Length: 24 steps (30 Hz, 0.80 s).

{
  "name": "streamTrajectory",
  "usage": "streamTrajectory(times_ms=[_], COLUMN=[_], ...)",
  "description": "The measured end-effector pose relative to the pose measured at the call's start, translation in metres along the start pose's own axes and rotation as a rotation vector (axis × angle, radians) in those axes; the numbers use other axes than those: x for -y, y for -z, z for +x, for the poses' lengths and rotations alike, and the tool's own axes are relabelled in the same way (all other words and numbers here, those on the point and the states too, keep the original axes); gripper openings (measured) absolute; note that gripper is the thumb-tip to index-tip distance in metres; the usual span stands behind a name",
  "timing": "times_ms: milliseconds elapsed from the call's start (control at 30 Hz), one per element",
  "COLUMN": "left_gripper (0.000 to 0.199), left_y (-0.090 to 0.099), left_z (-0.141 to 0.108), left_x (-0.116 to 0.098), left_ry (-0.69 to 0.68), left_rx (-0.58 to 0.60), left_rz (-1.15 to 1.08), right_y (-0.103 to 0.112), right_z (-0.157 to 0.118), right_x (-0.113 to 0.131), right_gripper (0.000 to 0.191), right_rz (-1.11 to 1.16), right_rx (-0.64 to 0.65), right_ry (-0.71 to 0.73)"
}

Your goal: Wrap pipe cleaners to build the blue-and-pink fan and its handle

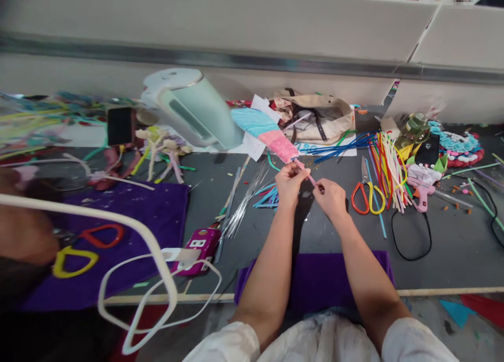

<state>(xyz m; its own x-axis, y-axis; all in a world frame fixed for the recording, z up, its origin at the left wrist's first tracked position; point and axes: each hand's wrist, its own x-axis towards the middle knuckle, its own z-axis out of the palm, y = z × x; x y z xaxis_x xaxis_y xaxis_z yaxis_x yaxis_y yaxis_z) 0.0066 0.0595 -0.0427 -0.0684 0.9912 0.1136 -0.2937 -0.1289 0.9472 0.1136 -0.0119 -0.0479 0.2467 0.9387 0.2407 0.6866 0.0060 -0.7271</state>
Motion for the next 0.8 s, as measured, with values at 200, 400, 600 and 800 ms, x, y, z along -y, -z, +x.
streamTrajectory(times_ms=[200,400,600,800], left_gripper=[0.024,0.018,0.017,0.02], left_y=[0.002,0.002,0.002,0.004], left_z=[-0.001,-0.002,-0.002,-0.002], left_x=[0.001,0.0,-0.001,-0.001], left_ry=[0.009,-0.038,-0.036,-0.01], left_rx=[0.103,0.137,0.159,0.194], left_rz=[0.043,0.156,0.136,0.118], right_y=[0.004,0.007,0.01,0.014], right_z=[0.004,0.002,0.002,0.002], right_x=[-0.005,0.0,-0.001,0.0], right_gripper=[0.02,0.022,0.022,0.022], right_rz=[0.224,0.094,0.111,0.161], right_rx=[0.157,0.157,0.173,0.206], right_ry=[-0.091,-0.05,-0.026,-0.027])
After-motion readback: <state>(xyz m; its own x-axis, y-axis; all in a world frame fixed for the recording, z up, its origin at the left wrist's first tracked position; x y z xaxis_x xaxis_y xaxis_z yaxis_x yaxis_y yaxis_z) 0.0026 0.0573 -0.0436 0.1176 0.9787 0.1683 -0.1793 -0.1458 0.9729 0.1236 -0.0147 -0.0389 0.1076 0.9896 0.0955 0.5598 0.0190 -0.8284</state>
